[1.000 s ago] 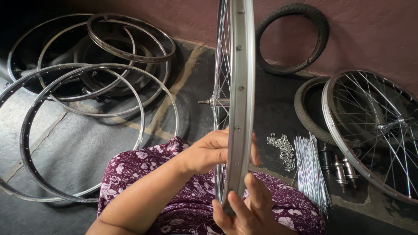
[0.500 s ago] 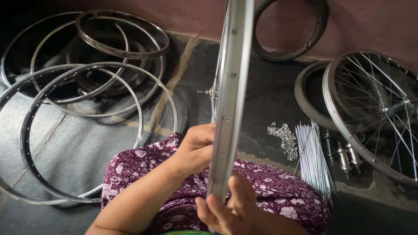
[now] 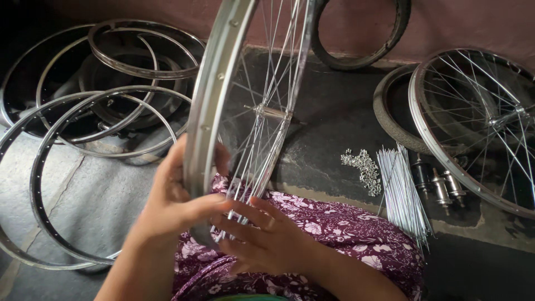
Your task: The person inserts metal spokes into a bicycle rim and hub, then secures each spoke with a nipple. They repeat this process around the wheel, occasionally rotating the rim to access different holes.
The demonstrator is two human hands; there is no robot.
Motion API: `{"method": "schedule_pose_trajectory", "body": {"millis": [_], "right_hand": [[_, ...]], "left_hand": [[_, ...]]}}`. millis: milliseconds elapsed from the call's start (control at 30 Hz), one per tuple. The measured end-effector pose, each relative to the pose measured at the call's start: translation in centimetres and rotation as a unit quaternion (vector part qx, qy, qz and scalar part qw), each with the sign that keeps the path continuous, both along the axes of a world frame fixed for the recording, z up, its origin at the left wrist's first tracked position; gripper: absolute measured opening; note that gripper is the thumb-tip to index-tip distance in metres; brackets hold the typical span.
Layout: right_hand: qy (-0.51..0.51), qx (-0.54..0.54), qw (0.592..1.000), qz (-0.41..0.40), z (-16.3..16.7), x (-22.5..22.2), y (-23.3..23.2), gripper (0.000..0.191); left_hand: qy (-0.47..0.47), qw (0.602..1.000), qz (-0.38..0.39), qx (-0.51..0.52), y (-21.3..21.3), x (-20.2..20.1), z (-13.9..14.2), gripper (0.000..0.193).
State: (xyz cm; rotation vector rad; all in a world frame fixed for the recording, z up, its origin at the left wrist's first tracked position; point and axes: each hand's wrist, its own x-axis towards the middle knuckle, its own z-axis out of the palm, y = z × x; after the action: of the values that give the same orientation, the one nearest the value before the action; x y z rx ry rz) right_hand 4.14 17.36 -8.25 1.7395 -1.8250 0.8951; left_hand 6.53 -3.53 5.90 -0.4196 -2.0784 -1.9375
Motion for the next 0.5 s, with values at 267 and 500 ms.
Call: {"method": "schedule_pose_trajectory", "body": {"millis": [267,500], "right_hand": [[0.048,-0.091,0.987,-0.127,-0.6,-4.7,-2.1,0.056],[-0.107,-0.172,0.939,-0.279,1.7,-16.3,1.2,0.079]], "left_hand": [[-0.027,0.998,0.043,-0.039,-1.9,-0.3,2.1,0.061],[-0.019,0.996,0.040,-0.077,-4.0,-2.0,3.0,0.052]]}}
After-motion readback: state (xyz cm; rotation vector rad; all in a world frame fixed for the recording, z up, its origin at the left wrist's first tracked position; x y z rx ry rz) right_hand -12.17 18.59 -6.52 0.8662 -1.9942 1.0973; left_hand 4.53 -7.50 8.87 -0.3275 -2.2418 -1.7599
